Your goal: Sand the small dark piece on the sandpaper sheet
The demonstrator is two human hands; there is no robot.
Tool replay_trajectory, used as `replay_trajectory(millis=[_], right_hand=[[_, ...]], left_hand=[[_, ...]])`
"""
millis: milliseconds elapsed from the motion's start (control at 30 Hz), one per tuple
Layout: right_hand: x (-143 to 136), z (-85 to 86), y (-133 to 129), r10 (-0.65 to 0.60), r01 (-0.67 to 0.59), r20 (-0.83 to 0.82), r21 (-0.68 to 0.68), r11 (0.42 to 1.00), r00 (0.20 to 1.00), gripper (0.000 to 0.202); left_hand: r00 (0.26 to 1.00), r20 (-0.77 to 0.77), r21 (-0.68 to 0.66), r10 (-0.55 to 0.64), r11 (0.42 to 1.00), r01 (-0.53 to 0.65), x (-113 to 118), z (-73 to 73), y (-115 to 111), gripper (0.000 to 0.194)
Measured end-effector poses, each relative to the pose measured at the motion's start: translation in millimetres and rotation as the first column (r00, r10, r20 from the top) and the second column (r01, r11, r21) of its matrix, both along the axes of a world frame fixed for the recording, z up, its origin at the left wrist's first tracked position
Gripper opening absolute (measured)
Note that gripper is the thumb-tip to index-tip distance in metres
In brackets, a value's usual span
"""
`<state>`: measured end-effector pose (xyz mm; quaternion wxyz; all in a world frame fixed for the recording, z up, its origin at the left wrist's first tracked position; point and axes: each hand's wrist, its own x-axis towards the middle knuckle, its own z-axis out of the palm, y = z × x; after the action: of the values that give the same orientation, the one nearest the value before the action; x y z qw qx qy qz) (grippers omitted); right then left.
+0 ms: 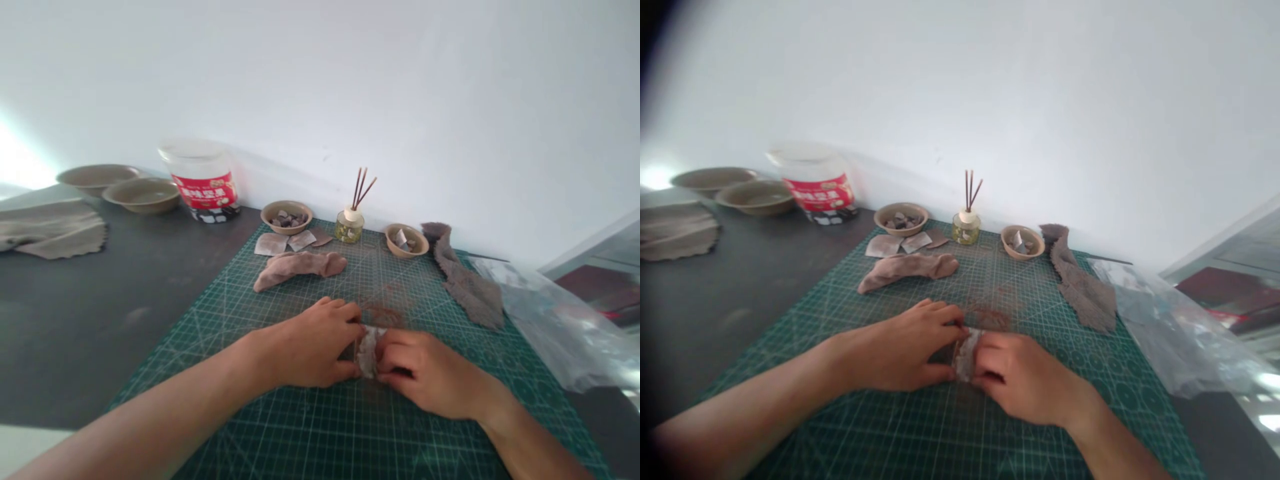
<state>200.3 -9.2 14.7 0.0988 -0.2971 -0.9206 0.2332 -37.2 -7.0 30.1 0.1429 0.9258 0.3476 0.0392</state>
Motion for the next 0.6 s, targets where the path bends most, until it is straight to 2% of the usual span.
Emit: replay_trajectory(millis=[33,100,167,300,333,400,467,567,600], right_hand=[[-0.6,0.0,0.0,-0.007,0.008,-0.006,0.026,1.000,1.000,0.008],[-0.5,0.1,0.6,-0.105,0.104,0.005,0.111,0.988,0.994,0.009],[1.1,0.1,1.0,-0.143,0.139,0.024,0.120,0.983,0.989,0.012],[1.1,-1.4,-1.8,0.023,-0.023,-0.011,0.017,1.000,1.000,0.009],[0.5,-1.6,-2.0,0.011,-0.010,-0.017,0.040,0.999,1.000,0.008],[0.6,-0.9,-0.7,-0.099,0.099,-0.003,0.122,0.988,0.995,0.010],[2.6,0.6,0.9,-0.158,0.154,0.025,0.127,0.980,0.987,0.013],[4.7,0.7,0.5,-0.022,0.022,0.019,0.009,1.000,1.000,0.012],[4.4,-0.1,0.1,0.011,-0.011,0.007,0.007,1.000,1.000,0.010]], left_hand=[[1.000,0.003,0.000,-0.003,1.000,0.003,-0.3,-0.9,0.2,0.033],[1.000,0.012,0.005,-0.003,1.000,0.002,-1.2,-3.6,0.7,0.034],[1.000,0.025,0.010,-0.001,1.000,0.001,-2.1,-6.3,1.1,0.035],[0.999,0.033,0.003,0.004,1.000,-0.004,-2.5,-8.7,1.7,0.036],[1.000,0.031,0.001,0.005,1.000,-0.005,-2.3,-8.6,1.8,0.036],[1.000,0.027,-0.003,0.010,1.000,-0.010,-1.8,-7.9,1.9,0.035],[1.000,0.021,-0.007,0.013,1.000,-0.013,-1.5,-7.2,1.9,0.035],[1.000,0.017,-0.008,0.006,1.000,-0.005,-1.7,-6.9,1.9,0.036],[1.000,0.019,-0.009,0.002,1.000,-0.001,-1.9,-7.1,2.0,0.036]])
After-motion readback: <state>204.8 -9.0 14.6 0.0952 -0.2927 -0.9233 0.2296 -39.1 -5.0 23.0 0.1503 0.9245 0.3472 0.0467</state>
